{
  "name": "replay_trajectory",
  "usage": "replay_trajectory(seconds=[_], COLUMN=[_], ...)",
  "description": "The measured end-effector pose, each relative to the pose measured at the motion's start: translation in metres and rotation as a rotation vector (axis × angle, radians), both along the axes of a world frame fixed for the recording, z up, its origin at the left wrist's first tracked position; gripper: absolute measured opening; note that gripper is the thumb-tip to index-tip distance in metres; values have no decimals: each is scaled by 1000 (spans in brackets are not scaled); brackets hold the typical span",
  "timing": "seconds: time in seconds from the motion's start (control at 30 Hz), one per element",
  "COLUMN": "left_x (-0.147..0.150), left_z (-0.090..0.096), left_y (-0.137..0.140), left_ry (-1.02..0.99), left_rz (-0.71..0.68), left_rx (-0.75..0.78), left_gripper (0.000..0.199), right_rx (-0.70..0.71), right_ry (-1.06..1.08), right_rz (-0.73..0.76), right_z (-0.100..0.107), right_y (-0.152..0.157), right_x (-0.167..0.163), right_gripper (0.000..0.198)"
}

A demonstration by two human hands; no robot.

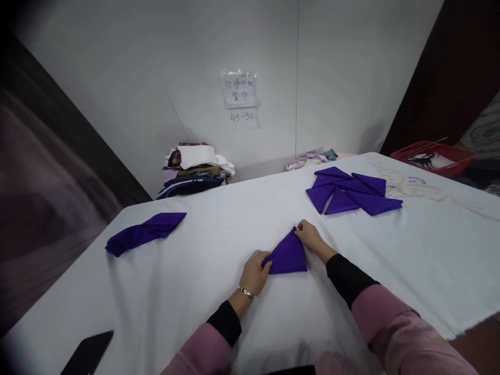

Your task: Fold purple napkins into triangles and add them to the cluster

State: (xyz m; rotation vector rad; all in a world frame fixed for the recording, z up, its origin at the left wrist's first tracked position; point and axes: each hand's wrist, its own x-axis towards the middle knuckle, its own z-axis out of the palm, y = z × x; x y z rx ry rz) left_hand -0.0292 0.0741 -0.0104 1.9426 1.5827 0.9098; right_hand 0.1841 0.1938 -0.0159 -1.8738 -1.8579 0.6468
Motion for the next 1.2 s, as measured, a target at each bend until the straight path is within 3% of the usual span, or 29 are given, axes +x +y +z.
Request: replay_trajectory(seconds=[0.1,0.37,0.8,0.93,1.2], left_x=[0,0,-22,-30,-23], left_z=[-1,-4,-12,-11,0], left_y=[-1,-2,-30,-40,-44], left_ry=[6,-13,-218,-141,135], left_rz=[3,24,194,299,332], left_rx=[-3,2,-4,-3,-33], left_gripper=[29,35,42,41,8], right_rx=[-11,-42,5,-5,-3], right_ry=[-51,-218,-390,-400,-385], right_rz=[29,53,102,109,115], right_z=[3,13,15,14,15], right_y=[0,2,-24,-22,-21], right_x=[-1,-7,-19,-16,-16], right_gripper=[10,18,25,27,30])
